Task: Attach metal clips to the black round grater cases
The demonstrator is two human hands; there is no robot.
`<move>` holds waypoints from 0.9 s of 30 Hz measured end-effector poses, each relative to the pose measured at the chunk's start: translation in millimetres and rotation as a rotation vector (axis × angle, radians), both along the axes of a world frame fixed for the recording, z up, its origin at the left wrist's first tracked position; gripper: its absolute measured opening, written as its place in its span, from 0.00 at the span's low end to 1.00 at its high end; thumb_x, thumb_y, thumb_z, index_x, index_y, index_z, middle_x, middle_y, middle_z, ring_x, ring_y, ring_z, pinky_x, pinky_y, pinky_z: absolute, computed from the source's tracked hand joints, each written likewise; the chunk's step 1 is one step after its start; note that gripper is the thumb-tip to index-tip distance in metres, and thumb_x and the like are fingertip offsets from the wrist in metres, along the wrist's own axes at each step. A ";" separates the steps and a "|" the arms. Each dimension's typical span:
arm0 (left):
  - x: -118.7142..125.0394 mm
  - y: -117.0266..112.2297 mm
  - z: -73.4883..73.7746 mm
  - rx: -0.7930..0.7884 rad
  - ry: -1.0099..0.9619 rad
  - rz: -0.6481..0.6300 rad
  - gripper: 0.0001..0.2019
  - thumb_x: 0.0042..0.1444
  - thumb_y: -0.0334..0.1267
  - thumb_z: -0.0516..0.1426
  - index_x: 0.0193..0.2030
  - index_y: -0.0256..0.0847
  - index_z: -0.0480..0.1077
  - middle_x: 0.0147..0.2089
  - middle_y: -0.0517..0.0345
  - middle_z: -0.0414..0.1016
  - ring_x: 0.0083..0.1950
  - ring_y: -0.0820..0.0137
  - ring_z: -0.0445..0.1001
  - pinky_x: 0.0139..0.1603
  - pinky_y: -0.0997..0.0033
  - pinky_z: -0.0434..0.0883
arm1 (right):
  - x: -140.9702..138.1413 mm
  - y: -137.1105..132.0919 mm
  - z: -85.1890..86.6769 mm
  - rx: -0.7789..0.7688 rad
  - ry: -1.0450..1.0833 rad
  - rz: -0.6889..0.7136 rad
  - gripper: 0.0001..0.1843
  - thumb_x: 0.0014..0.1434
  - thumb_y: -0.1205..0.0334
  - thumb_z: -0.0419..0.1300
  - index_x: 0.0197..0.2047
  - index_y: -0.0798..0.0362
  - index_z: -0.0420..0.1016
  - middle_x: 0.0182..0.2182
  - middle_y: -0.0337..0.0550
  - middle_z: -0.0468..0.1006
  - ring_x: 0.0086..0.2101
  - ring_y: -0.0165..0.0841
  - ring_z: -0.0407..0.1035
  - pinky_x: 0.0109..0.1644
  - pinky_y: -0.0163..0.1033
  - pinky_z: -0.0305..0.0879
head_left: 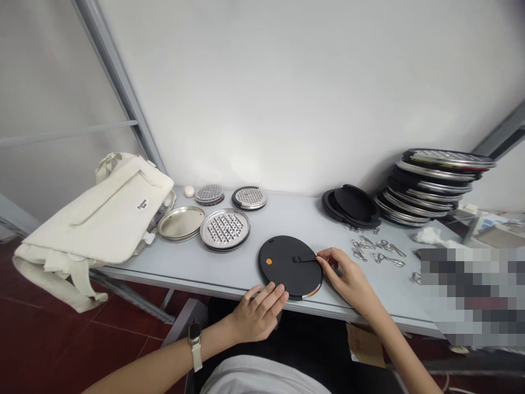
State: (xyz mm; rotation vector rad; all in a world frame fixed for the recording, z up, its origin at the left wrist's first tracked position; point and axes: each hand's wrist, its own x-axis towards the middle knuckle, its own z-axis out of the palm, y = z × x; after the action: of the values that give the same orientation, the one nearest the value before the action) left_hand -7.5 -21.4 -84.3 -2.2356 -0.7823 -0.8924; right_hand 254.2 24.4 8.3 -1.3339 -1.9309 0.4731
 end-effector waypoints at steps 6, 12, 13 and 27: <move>-0.4 0.2 0.9 0.011 0.014 0.004 0.25 0.55 0.37 0.55 0.60 0.40 0.67 0.71 0.55 0.51 0.70 0.62 0.53 0.65 0.64 0.55 | 4.5 1.7 -3.6 -0.064 0.060 -0.017 0.12 0.66 0.51 0.51 0.40 0.50 0.69 0.35 0.44 0.76 0.34 0.36 0.69 0.41 0.41 0.65; -0.8 0.5 -2.3 0.010 0.021 0.009 0.26 0.54 0.38 0.56 0.62 0.41 0.66 0.70 0.56 0.55 0.70 0.62 0.52 0.66 0.64 0.55 | 8.3 5.4 -8.5 -0.122 0.143 -0.009 0.15 0.65 0.48 0.54 0.40 0.51 0.69 0.34 0.43 0.76 0.34 0.36 0.70 0.40 0.41 0.67; -0.7 0.5 -2.8 0.008 0.024 0.012 0.27 0.54 0.38 0.56 0.62 0.41 0.65 0.69 0.56 0.56 0.70 0.61 0.52 0.66 0.64 0.55 | 8.8 6.2 -9.1 -0.134 0.165 0.000 0.15 0.64 0.47 0.54 0.41 0.51 0.70 0.35 0.44 0.77 0.35 0.37 0.71 0.41 0.42 0.67; -1.1 0.5 -4.5 0.005 0.036 0.024 0.27 0.54 0.38 0.56 0.62 0.42 0.65 0.68 0.56 0.59 0.70 0.61 0.52 0.66 0.64 0.55 | 8.5 5.9 -3.4 -0.237 0.202 0.058 0.19 0.63 0.48 0.55 0.49 0.53 0.73 0.37 0.46 0.78 0.34 0.35 0.69 0.41 0.42 0.68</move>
State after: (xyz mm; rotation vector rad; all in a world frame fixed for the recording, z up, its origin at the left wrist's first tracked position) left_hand -8.6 -20.9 -88.8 -2.2268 -0.7884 -0.8397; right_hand 262.8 30.3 4.9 -1.3220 -1.7913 0.8539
